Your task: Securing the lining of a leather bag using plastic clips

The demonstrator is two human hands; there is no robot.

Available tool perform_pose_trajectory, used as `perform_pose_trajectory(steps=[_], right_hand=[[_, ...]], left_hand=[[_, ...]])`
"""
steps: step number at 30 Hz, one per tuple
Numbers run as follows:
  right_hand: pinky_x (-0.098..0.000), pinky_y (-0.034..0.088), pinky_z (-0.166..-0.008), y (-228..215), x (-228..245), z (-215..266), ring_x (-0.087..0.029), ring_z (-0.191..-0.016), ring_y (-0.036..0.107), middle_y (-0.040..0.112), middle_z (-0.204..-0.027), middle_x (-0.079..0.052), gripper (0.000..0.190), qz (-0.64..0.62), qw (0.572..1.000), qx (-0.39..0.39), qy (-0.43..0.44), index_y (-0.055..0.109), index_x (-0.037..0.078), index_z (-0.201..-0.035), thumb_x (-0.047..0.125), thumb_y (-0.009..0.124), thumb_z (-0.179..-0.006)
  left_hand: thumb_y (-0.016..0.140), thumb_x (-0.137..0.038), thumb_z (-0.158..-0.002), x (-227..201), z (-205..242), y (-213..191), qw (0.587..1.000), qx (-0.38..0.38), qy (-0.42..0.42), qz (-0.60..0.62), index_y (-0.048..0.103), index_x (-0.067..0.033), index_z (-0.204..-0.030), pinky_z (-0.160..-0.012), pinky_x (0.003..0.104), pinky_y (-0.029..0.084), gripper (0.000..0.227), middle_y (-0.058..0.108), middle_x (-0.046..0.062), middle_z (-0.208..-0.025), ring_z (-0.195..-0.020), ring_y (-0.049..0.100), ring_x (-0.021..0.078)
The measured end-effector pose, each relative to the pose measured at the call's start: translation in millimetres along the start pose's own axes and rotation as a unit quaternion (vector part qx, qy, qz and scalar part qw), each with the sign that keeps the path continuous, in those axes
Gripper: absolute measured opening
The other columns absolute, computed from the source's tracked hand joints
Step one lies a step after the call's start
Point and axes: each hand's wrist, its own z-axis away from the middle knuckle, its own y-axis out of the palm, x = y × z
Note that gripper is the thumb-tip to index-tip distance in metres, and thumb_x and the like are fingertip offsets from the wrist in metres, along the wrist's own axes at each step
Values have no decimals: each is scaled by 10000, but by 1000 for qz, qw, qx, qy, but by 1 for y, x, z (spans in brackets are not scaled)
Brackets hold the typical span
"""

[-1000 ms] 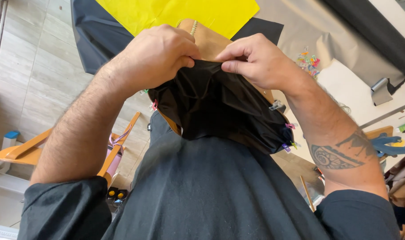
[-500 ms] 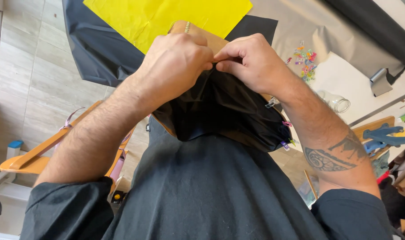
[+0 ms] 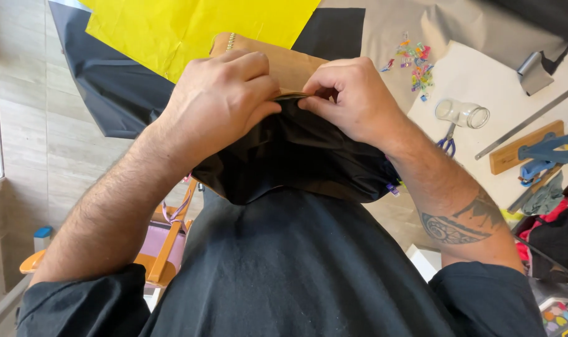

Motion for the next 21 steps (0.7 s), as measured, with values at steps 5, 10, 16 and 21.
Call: perform_pose_trajectory(steps=[5,10,16,21], right_hand=[[-297,427,-595,2,-4,-1,-146,-659,589,674,-754,-31,119,11,1000,-17,-2,742,85,-856,76,856,-888],[-324,426,-585,6,-9,-1,-181,-652,601,668,-747,-40,182,29,999,-27,-17,713,85,-832,64,893,-840],[-398,422,-645,13,-10,3,-267,-704,639,665,-757,-59,292,26,1000,6,-17,654,88,-837,280,874,-846],[-270,557,-662,-35,-76,60,-140,-692,668,729,-853,-59,333,-167,963,-192,89,736,26,-1051,323,793,-912]], left_hand=[[748,-292,-1006,-1,-6,4,998,46,-22,-26,595,-162,-788,-443,461,467,297,551,11,-882,-838,619,272],[746,-169,-916,11,-8,13,978,105,-87,155,751,-116,-844,-716,504,473,89,701,10,-840,-764,609,357],[744,-118,-868,10,-20,-6,964,140,-78,211,722,-56,-781,-690,426,459,108,730,76,-772,-741,654,328],[761,-99,-913,3,-10,-21,956,158,-133,207,749,-40,-834,-722,336,487,99,691,45,-794,-729,667,220]])
